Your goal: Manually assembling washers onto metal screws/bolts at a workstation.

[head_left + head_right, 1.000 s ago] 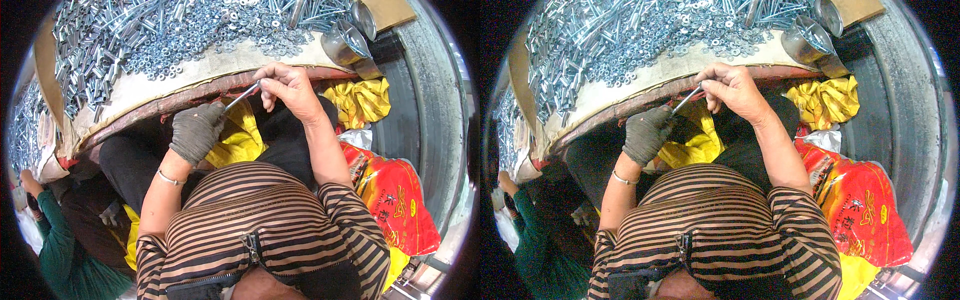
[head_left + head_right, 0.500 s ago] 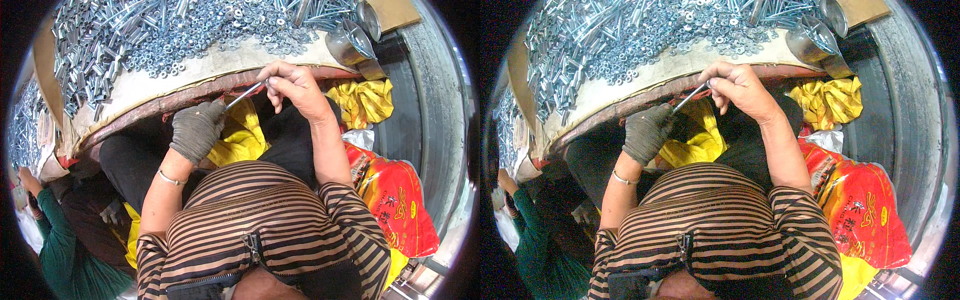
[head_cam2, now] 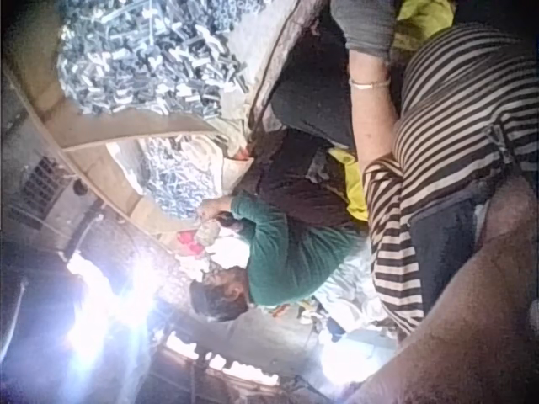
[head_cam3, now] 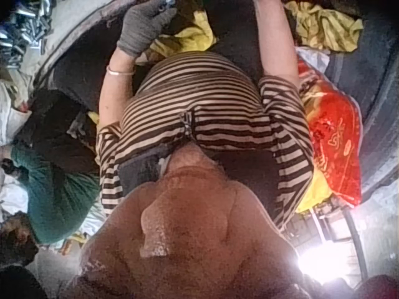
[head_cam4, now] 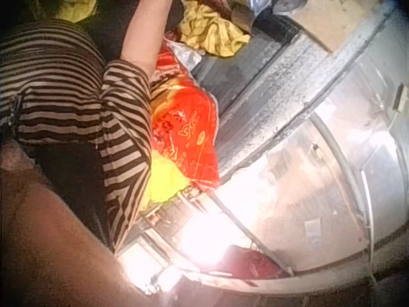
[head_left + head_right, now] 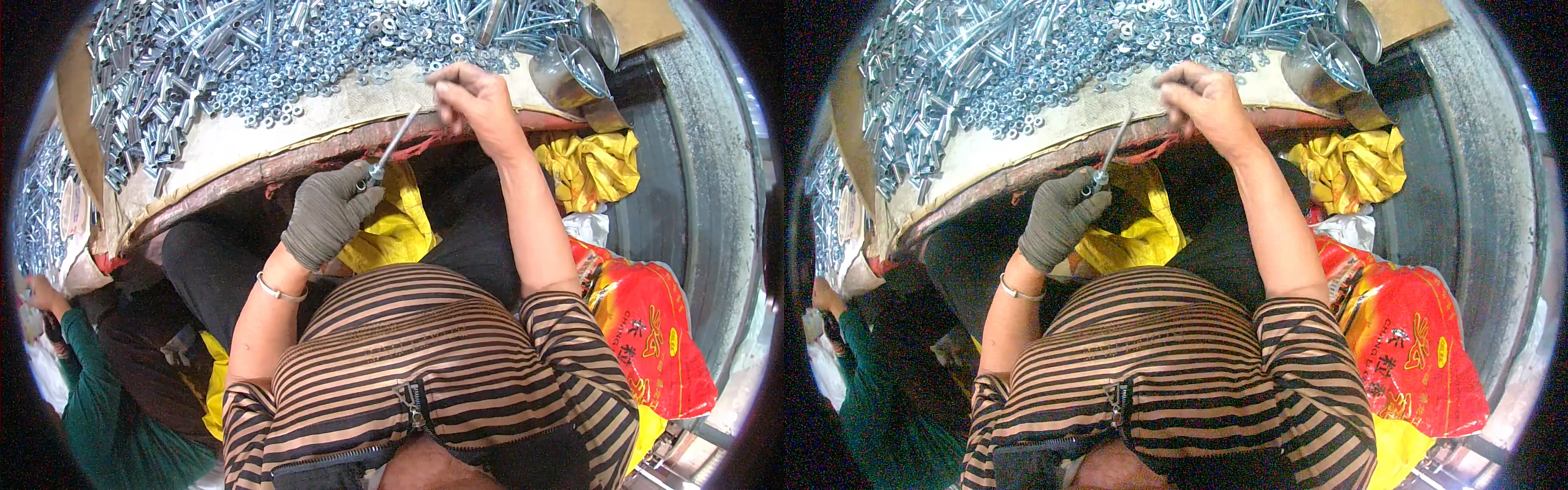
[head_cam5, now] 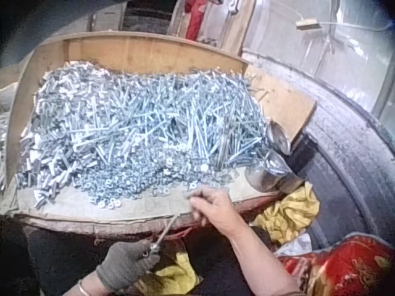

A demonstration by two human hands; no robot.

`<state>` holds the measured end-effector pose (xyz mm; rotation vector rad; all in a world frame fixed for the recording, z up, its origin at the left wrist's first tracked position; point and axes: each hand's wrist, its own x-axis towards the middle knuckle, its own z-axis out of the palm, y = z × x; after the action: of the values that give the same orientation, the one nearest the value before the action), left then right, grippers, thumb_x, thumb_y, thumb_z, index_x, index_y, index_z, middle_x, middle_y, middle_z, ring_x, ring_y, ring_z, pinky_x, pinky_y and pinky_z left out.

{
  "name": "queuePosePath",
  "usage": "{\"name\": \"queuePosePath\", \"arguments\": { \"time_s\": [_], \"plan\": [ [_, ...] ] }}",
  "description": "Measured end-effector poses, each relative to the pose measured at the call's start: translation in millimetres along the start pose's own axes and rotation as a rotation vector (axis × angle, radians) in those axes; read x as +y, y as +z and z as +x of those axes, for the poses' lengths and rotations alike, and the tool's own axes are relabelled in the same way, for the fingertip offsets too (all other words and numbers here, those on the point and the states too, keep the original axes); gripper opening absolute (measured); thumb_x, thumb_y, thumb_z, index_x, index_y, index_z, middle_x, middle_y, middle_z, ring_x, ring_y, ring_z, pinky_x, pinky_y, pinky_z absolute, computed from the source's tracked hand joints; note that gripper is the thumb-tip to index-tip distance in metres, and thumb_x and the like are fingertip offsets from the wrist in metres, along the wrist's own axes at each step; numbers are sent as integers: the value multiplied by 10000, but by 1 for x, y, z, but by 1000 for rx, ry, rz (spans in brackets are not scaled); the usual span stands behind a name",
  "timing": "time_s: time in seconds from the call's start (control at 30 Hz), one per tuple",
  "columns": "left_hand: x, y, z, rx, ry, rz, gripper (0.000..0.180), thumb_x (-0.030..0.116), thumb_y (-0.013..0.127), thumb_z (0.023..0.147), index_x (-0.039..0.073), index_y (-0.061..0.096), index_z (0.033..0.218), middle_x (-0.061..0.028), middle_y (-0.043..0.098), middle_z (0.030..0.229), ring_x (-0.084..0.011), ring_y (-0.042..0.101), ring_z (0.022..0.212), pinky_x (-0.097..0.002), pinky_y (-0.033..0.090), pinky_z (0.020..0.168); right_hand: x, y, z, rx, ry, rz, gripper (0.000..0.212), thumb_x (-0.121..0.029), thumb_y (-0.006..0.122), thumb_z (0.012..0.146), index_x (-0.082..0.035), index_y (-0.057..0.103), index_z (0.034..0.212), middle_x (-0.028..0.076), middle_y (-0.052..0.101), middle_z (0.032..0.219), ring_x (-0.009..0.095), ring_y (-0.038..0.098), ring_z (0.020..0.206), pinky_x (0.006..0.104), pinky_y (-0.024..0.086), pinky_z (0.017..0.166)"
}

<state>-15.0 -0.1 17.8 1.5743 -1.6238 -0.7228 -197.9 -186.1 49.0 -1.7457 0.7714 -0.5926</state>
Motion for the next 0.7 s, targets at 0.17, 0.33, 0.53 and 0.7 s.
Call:
{"name": "queuePosePath", "arguments": {
  "time_s": [0.17,0.33,0.53,0.7],
  "plan": [
    [-2,-5,4,-77,-202,-279,216,213,622,827,14,616,912,-113,590,658,-192,545,578,-335,436,562,30,-2,43,244,-420,-1082,166,-168,593,840,-112,647,988,76,608,850,262,621,734,365,512,616],
    [-9,-5,3,-22,-250,-336,225,228,624,820,14,614,887,-121,574,634,-195,539,560,-346,437,558,23,13,48,312,-426,-1339,113,-157,605,847,-82,632,927,67,611,836,257,642,736,371,513,607],
    [-9,-2,2,-62,-200,-224,230,248,619,817,26,613,873,-175,587,673,-294,571,582,-376,441,564,-18,43,4,83,-140,336,150,-67,608,871,24,636,987,87,651,792,129,627,644,246,528,537],
    [-1,-3,2,-112,-167,-307,199,226,618,826,32,614,867,-164,588,674,-280,567,573,-371,438,558,-18,47,-11,63,-111,436,154,-44,619,858,29,638,992,104,648,822,151,641,670,269,563,576]
  ]
}}
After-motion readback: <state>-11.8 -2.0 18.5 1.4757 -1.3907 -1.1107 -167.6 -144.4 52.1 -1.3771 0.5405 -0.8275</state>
